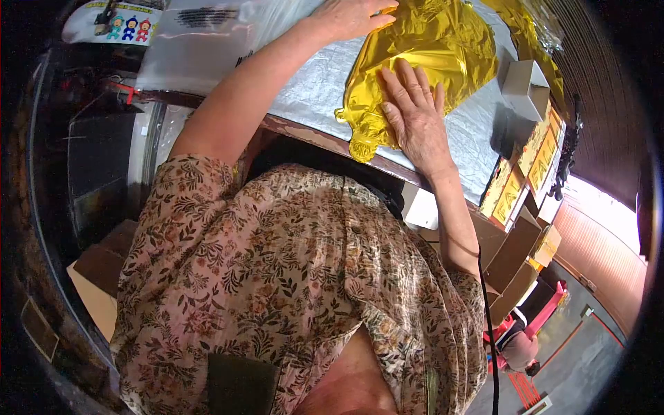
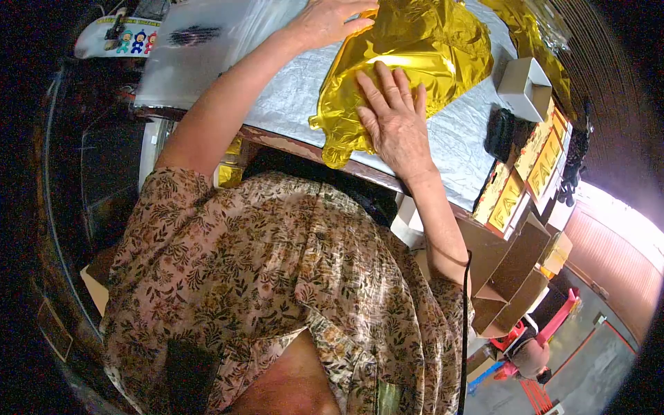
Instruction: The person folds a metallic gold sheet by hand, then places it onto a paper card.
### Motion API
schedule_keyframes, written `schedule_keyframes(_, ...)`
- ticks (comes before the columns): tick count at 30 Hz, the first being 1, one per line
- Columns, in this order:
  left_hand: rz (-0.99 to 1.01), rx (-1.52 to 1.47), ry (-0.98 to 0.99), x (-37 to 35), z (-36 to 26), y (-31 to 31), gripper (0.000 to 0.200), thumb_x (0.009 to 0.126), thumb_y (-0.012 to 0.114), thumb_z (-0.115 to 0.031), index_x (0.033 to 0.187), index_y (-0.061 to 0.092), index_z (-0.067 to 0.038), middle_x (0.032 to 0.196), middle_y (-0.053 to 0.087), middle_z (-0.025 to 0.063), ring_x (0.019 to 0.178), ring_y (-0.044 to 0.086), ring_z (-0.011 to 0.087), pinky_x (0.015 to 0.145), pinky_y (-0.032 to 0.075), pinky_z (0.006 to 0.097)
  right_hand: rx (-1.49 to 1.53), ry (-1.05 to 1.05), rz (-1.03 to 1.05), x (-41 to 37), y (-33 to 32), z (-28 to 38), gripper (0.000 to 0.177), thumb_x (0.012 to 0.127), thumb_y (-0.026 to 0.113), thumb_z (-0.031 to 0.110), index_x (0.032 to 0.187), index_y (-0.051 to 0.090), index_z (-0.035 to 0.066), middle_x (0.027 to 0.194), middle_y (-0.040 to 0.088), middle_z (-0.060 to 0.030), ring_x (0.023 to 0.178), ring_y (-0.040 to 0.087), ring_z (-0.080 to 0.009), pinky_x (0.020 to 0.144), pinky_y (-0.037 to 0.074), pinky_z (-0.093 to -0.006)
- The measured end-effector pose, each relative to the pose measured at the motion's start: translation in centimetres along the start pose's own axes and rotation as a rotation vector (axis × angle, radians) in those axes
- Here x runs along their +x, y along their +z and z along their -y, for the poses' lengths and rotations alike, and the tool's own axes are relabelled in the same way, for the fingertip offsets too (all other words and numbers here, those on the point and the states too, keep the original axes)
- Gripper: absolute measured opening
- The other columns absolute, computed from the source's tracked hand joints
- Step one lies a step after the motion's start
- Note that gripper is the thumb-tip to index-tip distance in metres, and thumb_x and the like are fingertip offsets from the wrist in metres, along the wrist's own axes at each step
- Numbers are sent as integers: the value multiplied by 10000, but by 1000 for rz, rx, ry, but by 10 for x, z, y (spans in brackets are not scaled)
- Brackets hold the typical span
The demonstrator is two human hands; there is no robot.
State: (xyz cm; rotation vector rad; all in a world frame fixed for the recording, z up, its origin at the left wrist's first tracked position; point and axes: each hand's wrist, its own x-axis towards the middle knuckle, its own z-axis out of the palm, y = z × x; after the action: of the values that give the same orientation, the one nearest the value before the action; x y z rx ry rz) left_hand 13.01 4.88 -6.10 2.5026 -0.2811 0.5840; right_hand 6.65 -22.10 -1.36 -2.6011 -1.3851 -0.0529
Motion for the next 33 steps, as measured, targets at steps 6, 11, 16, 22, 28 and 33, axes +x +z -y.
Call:
schedule_keyframes(6, -150, 156, 118, -2, -12, -8, 413, 960, 657, -295, 1294, 666, -54, 1309, 687, 123, 1207, 607, 329, 1038, 460, 458, 50, -104, 114, -1, -4, 22, 563, 1057, 502, 379, 1578, 417, 185, 1652, 362, -86, 1519, 326, -362, 1238, 166, -607)
schedule_keyframes(11, -32, 156, 21, -4, 0, 7, 404, 1000, 638, -388, 1349, 667, -186, 1428, 630, -30, 1332, 530, 219, 1105, 370, 443, 74, -83, -3, 16, -17, 27, 568, 1048, 529, 401, 1553, 453, 153, 1622, 401, -106, 1518, 329, -349, 1237, 175, -601)
schedule_keyframes(16, -14, 144, 16, -3, 0, 7, 421, 1000, 639, -374, 1370, 653, -174, 1438, 622, -8, 1339, 520, 224, 1102, 370, 437, 98, -85, -81, 34, -16, 22, 583, 1036, 558, 374, 1549, 449, 121, 1601, 424, -118, 1508, 346, -333, 1245, 183, -575)
schedule_keyframes(22, 0, 114, -5, -4, -3, 4, 428, 998, 641, -377, 1370, 652, -167, 1442, 618, 2, 1340, 518, 231, 1108, 365, 448, 48, -143, -22, 29, 0, 16, 532, 1044, 537, 402, 1484, 531, 103, 1533, 519, -104, 1467, 421, -312, 1249, 219, -531)
schedule_keyframes(28, 5, 101, -44, -2, -4, 2, 469, 995, 642, -355, 1426, 596, -174, 1432, 624, 10, 1346, 511, 249, 1113, 367, 461, 80, -156, -26, 25, 9, 17, 537, 1034, 560, 387, 1484, 532, 97, 1549, 500, -123, 1461, 432, -295, 1250, 240, -506)
schedule_keyframes(33, 58, -43, -90, 21, 21, 0, 577, 965, 688, -297, 1499, 500, -181, 1418, 626, 28, 1266, 566, 287, 1085, 420, 444, 147, -159, -41, 23, 13, 17, 534, 1029, 581, 322, 1502, 509, 87, 1568, 477, -133, 1459, 433, -308, 1230, 275, -520)
